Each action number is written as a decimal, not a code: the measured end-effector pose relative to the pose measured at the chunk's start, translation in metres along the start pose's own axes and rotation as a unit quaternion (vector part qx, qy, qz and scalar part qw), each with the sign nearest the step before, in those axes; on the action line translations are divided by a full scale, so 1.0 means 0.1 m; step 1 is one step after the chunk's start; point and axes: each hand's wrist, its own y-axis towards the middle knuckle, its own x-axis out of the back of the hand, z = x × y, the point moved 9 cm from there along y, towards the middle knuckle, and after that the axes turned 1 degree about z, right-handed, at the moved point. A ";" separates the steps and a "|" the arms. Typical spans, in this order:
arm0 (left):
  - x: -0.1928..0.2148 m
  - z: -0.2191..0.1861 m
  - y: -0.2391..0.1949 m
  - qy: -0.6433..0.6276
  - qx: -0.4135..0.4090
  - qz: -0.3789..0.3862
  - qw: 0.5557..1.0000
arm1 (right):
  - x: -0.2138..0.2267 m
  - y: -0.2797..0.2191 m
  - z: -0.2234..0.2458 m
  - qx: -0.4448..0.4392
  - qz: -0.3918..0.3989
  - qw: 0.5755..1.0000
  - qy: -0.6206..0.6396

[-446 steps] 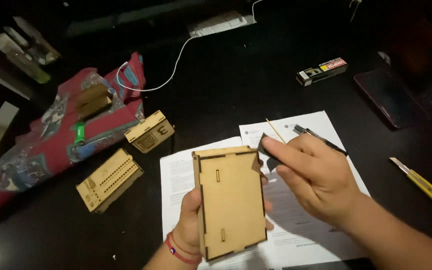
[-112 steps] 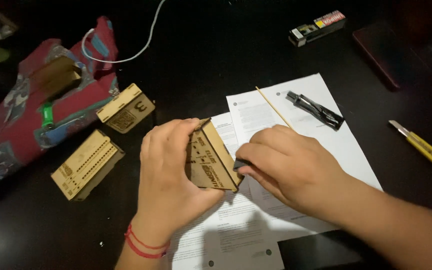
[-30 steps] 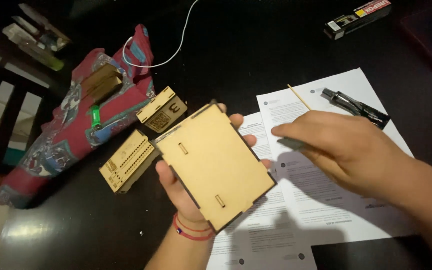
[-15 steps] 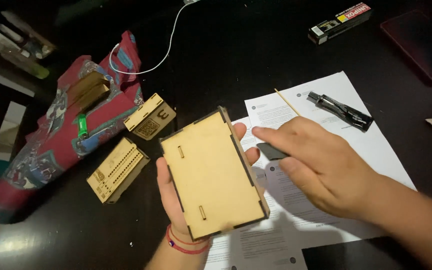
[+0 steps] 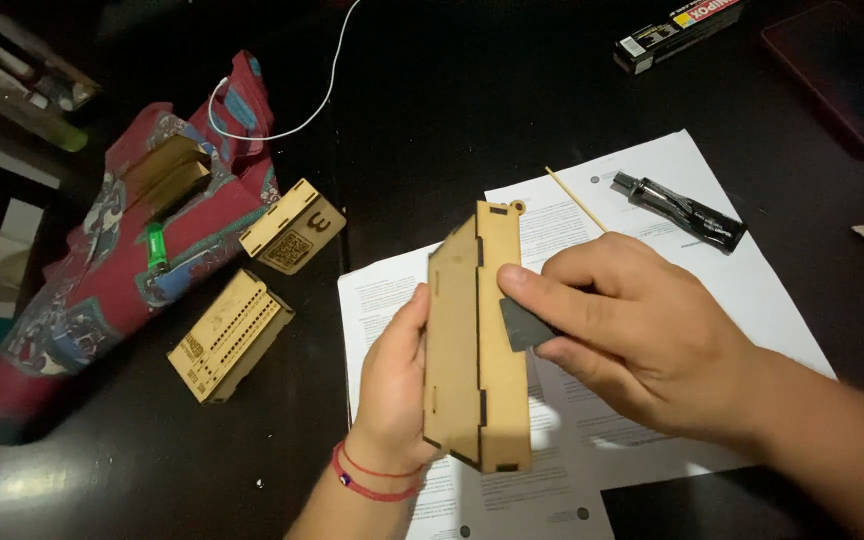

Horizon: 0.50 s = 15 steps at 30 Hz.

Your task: The person assembles a small wooden model by fitting pieces together and pressing them into place. They then use a small black block to rub the edges and surfaces of the assembled model.

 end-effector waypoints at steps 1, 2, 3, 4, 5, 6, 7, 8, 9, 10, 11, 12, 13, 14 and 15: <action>0.00 0.01 0.00 0.015 0.007 -0.004 1.000 | 0.01 0.00 0.03 0.010 -0.007 1.000 -0.012; 0.01 0.03 0.00 0.030 0.014 -0.008 0.999 | 0.02 0.01 0.05 0.019 -0.014 0.999 -0.024; -0.01 0.03 0.01 0.030 0.013 -0.010 0.999 | 0.02 0.00 0.06 0.020 -0.014 0.999 -0.022; 0.01 0.01 0.01 0.071 -0.001 -0.028 0.997 | 0.01 0.00 0.06 0.020 -0.009 0.999 -0.033; 0.03 0.00 0.01 0.110 -0.015 -0.047 0.993 | -0.01 -0.01 0.07 0.019 -0.003 0.999 -0.044; 0.06 -0.01 0.01 0.110 -0.015 -0.049 0.993 | -0.04 -0.03 0.06 0.019 -0.002 0.999 -0.041; 0.07 0.01 0.02 0.115 -0.009 -0.035 0.993 | -0.09 -0.06 0.06 0.028 0.009 0.998 -0.057; 0.08 0.03 0.03 0.121 -0.002 -0.021 0.992 | -0.15 -0.09 0.06 0.036 0.019 0.997 -0.072; 0.03 0.03 0.01 0.118 -0.001 -0.024 0.993 | -0.14 -0.08 0.09 0.035 0.022 0.997 -0.069; 0.05 0.00 -0.01 0.124 -0.006 -0.064 0.990 | -0.12 -0.06 0.11 0.034 0.015 0.996 -0.081; 0.06 -0.04 -0.02 0.129 -0.013 -0.101 0.986 | -0.09 -0.04 0.13 0.036 0.007 0.995 -0.095; 0.09 -0.03 -0.01 0.127 -0.014 -0.102 0.987 | -0.08 -0.03 0.13 0.037 0.010 0.995 -0.094; 0.08 -0.03 0.01 0.135 -0.023 -0.078 0.988 | -0.05 -0.03 0.15 0.045 0.013 0.995 -0.083; 0.07 -0.03 0.03 0.143 -0.033 -0.054 0.988 | -0.03 -0.02 0.17 0.053 0.017 0.996 -0.071; 0.04 -0.04 0.01 0.137 -0.033 -0.055 0.989 | -0.04 -0.04 0.18 0.055 0.023 0.996 -0.070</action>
